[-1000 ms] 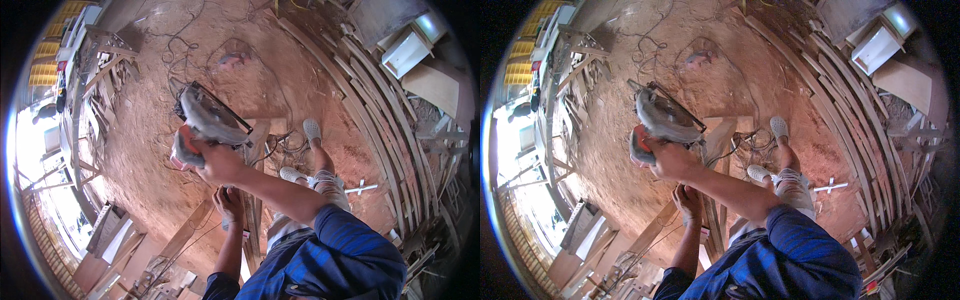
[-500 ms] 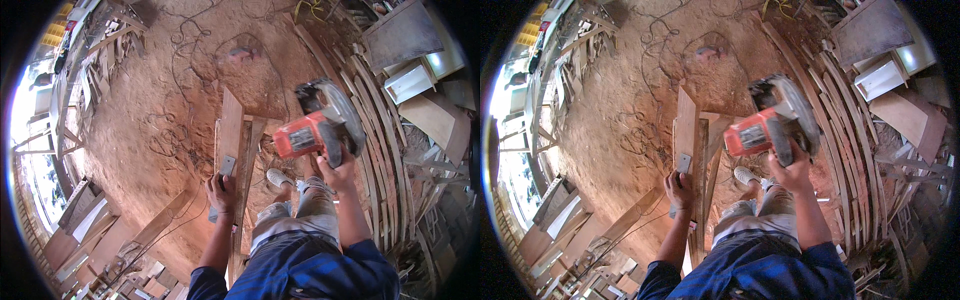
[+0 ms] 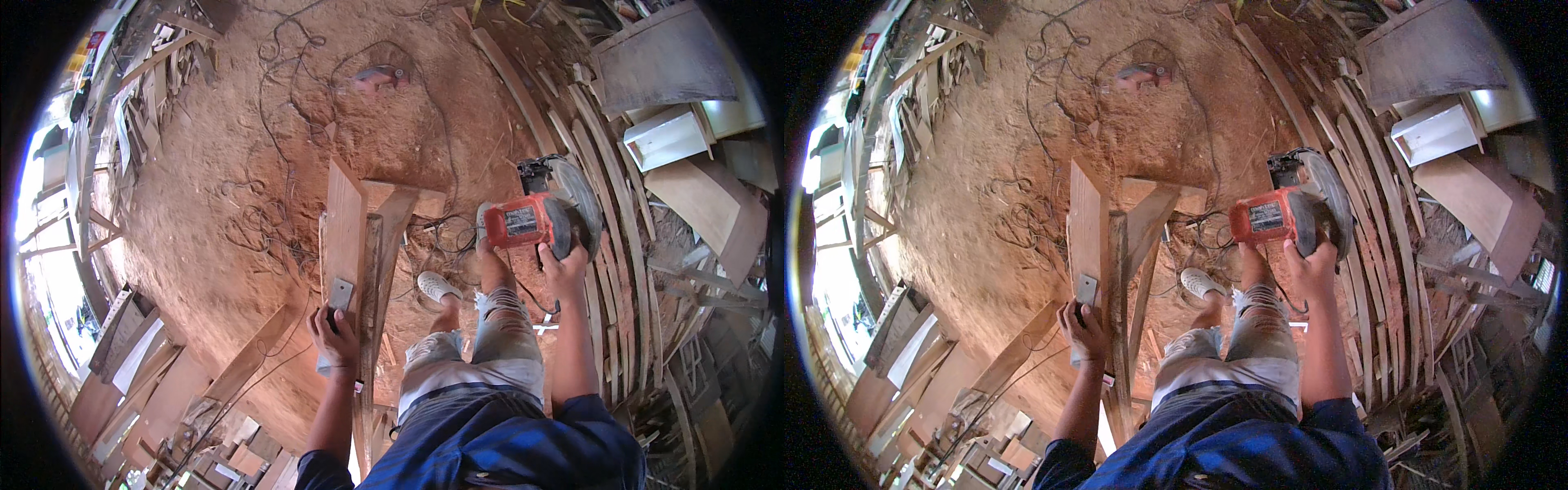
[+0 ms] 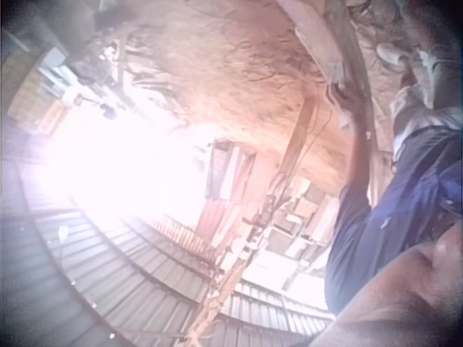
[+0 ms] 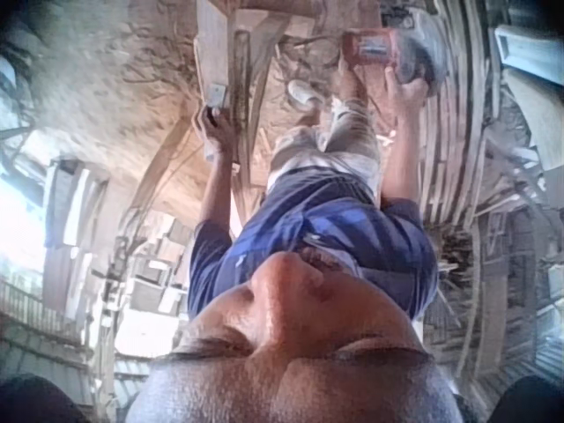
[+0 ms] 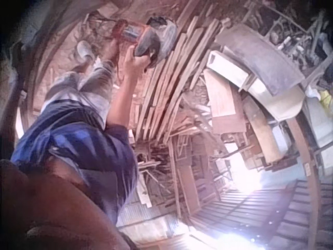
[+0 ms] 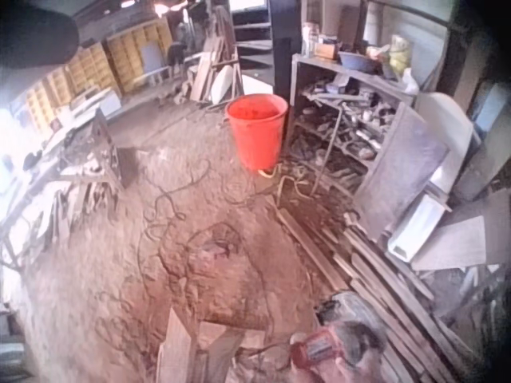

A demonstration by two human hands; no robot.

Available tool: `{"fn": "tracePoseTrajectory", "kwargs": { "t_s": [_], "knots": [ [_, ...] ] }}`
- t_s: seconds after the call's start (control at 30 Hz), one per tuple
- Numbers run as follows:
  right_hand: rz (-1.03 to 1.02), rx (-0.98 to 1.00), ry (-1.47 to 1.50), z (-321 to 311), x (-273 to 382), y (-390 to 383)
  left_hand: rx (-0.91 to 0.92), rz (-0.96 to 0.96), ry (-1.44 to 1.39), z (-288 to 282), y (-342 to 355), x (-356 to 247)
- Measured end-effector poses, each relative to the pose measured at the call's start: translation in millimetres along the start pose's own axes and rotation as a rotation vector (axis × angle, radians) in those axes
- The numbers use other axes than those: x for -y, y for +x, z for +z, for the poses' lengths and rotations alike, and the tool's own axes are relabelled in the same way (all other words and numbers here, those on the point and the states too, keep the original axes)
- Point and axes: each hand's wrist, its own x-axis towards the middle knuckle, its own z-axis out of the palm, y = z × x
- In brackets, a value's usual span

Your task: The person uses a circular saw to cut a piece of wood, marks the wood with a pencil and square, and handles the cut pieces in a workshop.

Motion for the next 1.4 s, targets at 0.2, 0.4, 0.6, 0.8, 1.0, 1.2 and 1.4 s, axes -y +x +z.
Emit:
{"fn": "tracePoseTrajectory", "kwargs": {
  "t_s": [0.2,0.4,0.6,0.8,1.0,1.2,1.4],
  "knots": [
    [-0.117,-0.013,-0.130,44,-40,102,0.019,-0.062,0.043,5,-12,18],
    [-0.141,0.043,-0.335,119,-100,223,0.020,-0.085,0.113,0,-31,32],
    [-0.024,0.260,-0.558,189,-160,333,0.017,-0.059,0.213,-4,-38,31],
    [-0.078,0.434,-0.814,249,-228,404,0.069,-0.098,0.264,-25,-48,24],
    [-0.146,0.639,-1.232,308,-335,428,0.110,-0.084,0.432,-42,-75,30],
    [-0.327,0.721,-1.517,372,-422,349,0.171,-0.113,0.421,-63,-92,14],
    [-0.068,0.907,-1.487,377,-446,326,0.179,-0.075,0.380,-45,-73,28]
  ]
}}
